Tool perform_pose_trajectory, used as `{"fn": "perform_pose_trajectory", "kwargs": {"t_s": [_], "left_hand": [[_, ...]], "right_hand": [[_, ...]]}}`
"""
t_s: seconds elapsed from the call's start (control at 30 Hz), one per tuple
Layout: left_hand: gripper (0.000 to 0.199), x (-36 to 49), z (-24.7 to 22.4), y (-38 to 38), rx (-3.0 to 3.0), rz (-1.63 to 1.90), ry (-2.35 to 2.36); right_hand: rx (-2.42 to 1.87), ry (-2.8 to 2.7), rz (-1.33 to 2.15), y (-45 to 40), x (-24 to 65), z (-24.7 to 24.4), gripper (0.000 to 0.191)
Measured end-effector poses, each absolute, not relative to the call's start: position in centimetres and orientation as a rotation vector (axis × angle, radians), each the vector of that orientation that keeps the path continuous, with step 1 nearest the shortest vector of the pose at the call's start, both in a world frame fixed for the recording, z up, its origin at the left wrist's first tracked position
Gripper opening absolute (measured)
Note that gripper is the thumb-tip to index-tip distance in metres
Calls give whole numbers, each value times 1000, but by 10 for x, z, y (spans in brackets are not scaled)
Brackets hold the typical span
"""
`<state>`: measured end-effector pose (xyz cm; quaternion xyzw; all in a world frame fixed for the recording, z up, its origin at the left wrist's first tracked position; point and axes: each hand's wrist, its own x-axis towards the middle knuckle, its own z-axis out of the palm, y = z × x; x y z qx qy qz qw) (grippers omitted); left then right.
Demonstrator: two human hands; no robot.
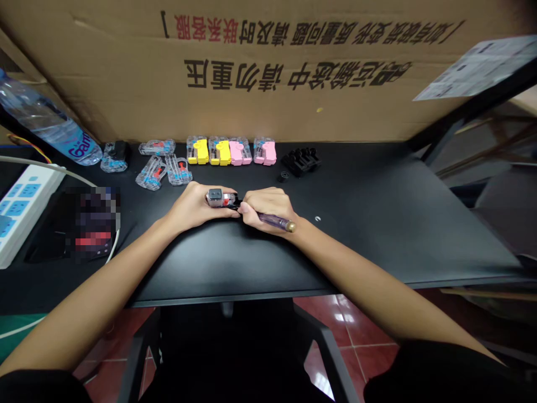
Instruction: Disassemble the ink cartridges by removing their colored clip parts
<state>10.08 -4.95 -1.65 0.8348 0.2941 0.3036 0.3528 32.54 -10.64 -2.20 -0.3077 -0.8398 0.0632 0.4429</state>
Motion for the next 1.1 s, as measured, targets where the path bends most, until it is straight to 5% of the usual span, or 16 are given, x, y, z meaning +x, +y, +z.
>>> {"fn": "perform_pose_trajectory", "kwargs": {"t_s": [0.4, 0.93, 1.1], "left_hand": [[50, 101, -10, -51, 2216, 723, 713], [50, 99, -15, -48, 2250, 837, 817], [51, 97, -15, -45, 2216, 869, 922]], "right_hand": [[-960, -1787, 899, -100, 328, -10, 55], [-907, -1690, 391, -99, 346, -9, 60], [-926, -1834, 233, -95, 352, 5, 42]]}}
